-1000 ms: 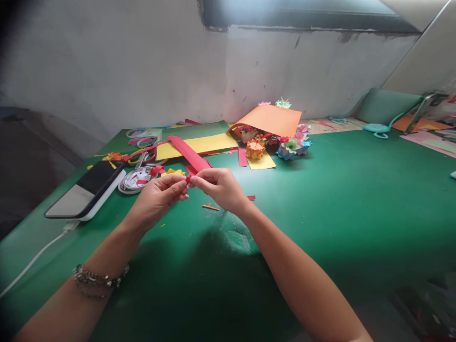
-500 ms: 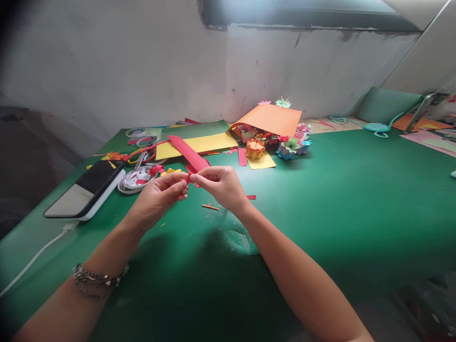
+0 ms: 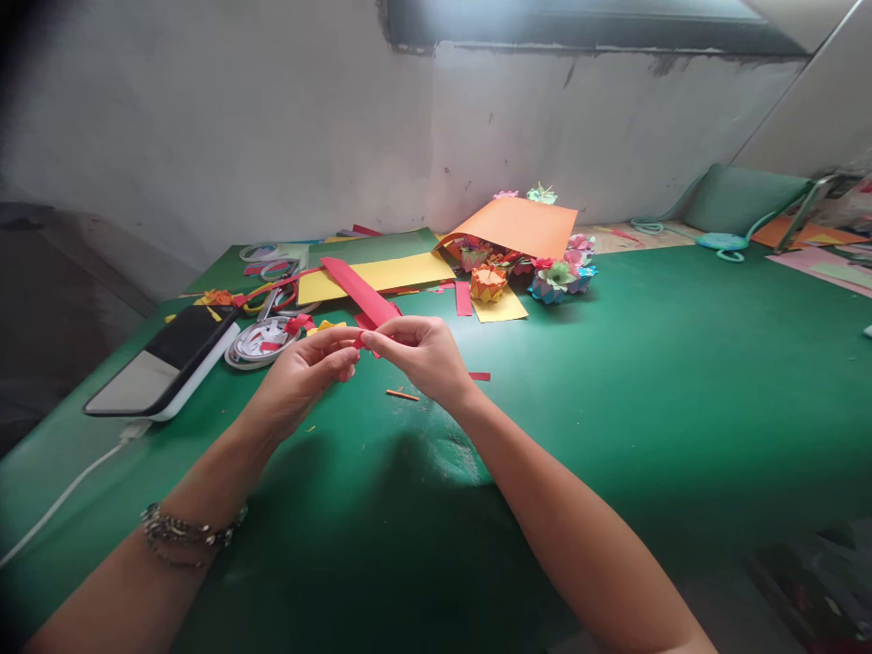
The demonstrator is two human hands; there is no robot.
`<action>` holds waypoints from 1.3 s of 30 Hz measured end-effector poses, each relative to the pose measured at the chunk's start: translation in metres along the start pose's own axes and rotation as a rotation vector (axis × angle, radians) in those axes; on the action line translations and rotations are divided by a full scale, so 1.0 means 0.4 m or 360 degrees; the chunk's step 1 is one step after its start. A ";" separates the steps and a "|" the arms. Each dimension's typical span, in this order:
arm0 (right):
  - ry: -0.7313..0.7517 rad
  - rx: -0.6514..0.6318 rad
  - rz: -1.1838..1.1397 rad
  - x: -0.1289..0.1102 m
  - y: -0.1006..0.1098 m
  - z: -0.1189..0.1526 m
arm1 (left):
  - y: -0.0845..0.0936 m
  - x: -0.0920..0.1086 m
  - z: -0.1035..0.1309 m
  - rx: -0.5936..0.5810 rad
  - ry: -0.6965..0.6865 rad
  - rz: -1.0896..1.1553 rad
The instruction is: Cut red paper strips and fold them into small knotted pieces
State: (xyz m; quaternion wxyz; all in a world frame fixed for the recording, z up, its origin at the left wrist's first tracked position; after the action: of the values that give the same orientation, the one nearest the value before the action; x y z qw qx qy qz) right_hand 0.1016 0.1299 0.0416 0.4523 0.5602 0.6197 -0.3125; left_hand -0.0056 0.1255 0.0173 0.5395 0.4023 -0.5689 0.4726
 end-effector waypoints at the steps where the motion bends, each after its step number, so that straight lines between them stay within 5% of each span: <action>1: 0.0021 0.0006 -0.0002 -0.001 -0.001 0.001 | 0.001 0.000 0.000 0.0029 -0.0017 0.0032; 9: 0.0266 -0.0112 0.0205 -0.021 -0.028 0.007 | 0.016 -0.017 -0.005 0.0198 -0.0094 0.0299; 15: 0.1009 -0.0018 0.0780 -0.133 -0.016 0.031 | 0.052 -0.032 -0.002 0.0367 0.0081 0.0391; 19: 0.1365 -0.0239 0.1082 -0.156 -0.061 0.057 | 0.047 -0.036 -0.003 0.0338 0.0169 0.0417; 39: 0.1561 -0.0261 0.1682 -0.150 -0.085 0.072 | 0.022 -0.077 -0.010 0.0200 0.0430 0.0665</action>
State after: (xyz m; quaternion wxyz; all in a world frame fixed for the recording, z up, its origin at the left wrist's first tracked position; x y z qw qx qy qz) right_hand 0.0721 0.0734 0.0809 0.2533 0.8248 0.4192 0.2825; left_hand -0.0104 0.1300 -0.0144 0.4752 0.2418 -0.5320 0.6578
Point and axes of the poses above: each hand's wrist, its own z-axis away from the middle knuckle, its own y-axis out of the back of the hand, x = y × z, the point moved 10 cm from there along -z, towards the middle knuckle, and after that the axes turned 8 degrees about y, right-handed, at the moved point
